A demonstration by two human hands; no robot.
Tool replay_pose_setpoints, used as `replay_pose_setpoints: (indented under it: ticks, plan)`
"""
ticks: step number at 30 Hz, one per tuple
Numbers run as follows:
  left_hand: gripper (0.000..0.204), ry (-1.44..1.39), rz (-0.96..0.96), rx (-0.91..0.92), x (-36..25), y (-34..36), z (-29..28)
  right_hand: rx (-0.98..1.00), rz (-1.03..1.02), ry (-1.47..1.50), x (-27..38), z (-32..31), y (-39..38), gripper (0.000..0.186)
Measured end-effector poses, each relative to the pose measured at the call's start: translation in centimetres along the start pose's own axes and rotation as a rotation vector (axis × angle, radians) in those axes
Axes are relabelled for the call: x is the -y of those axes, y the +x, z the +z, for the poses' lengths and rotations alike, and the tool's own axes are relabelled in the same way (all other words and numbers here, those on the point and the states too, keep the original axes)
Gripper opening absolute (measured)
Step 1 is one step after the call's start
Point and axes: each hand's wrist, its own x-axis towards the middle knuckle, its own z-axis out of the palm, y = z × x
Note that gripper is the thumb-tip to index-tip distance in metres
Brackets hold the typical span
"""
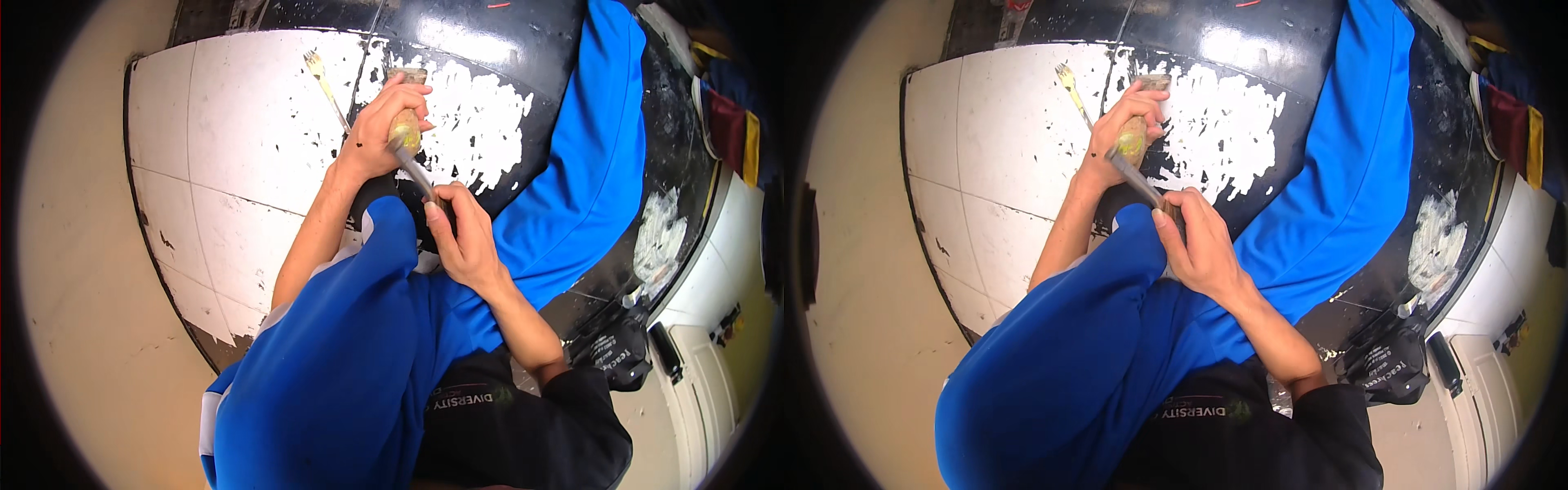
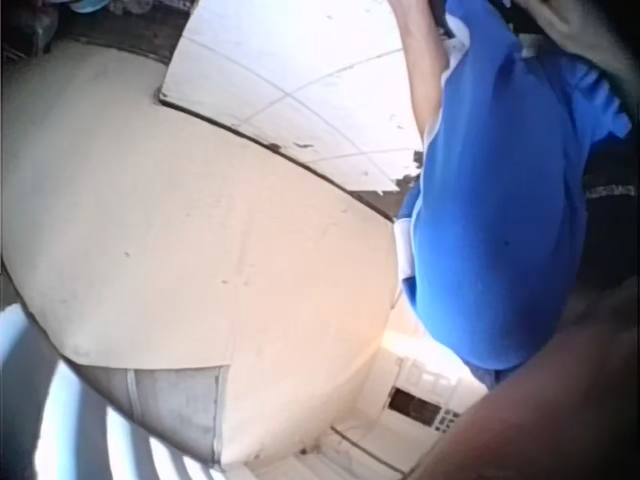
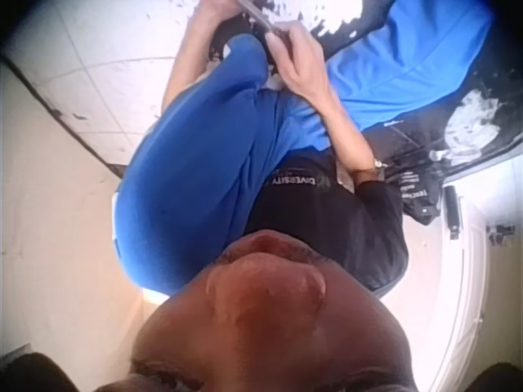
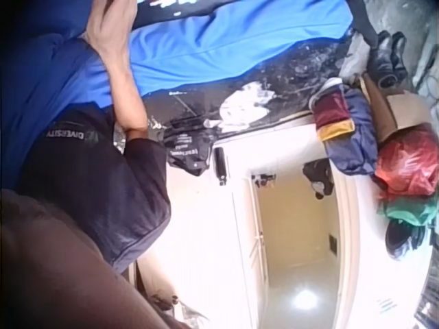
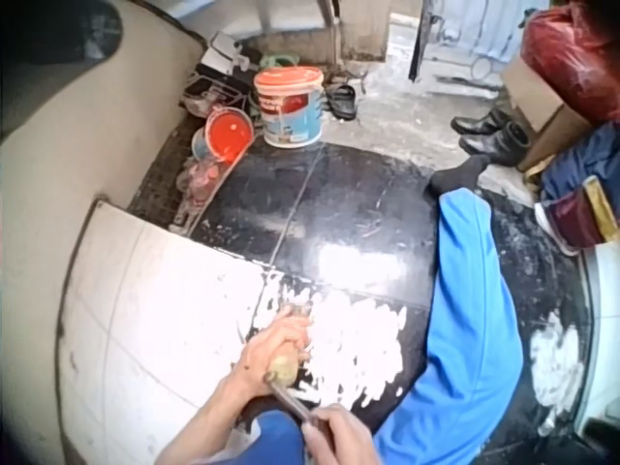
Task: The person scrapes pieces of white material off a black floor using a putty knife and a fork.
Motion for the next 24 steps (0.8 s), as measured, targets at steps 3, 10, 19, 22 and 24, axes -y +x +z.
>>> replay_pose_setpoints:
  ticks: [3,10,19,22,24]
  plan:
    - [0.022,0.022,0.002,-0.011,0.0,-0.3,0.3,-0.078,-0.157,0.036,1.6,-0.3,-0.9,0.018]
    - [0.030,0.029,0.012,-0.099,0.4,-0.2,1.4,0.056,0.140,0.127,-0.1,1.5,0.1,0.008]
    - [0.029,-0.001,0.028,-0.079,1.0,-0.6,0.9,0.028,0.017,0.058,-1.3,1.7,0.7,0.005]
    - [0.029,0.003,0.031,-0.069,0.3,-1.0,1.2,-0.099,-0.225,0.104,0.0,1.2,-1.1,0.008]
    - [0.021,-0.028,0.065,-0.070,1.3,0.5,0.9,-0.163,-0.406,0.190,0.3,1.1,-0.1,0.010]
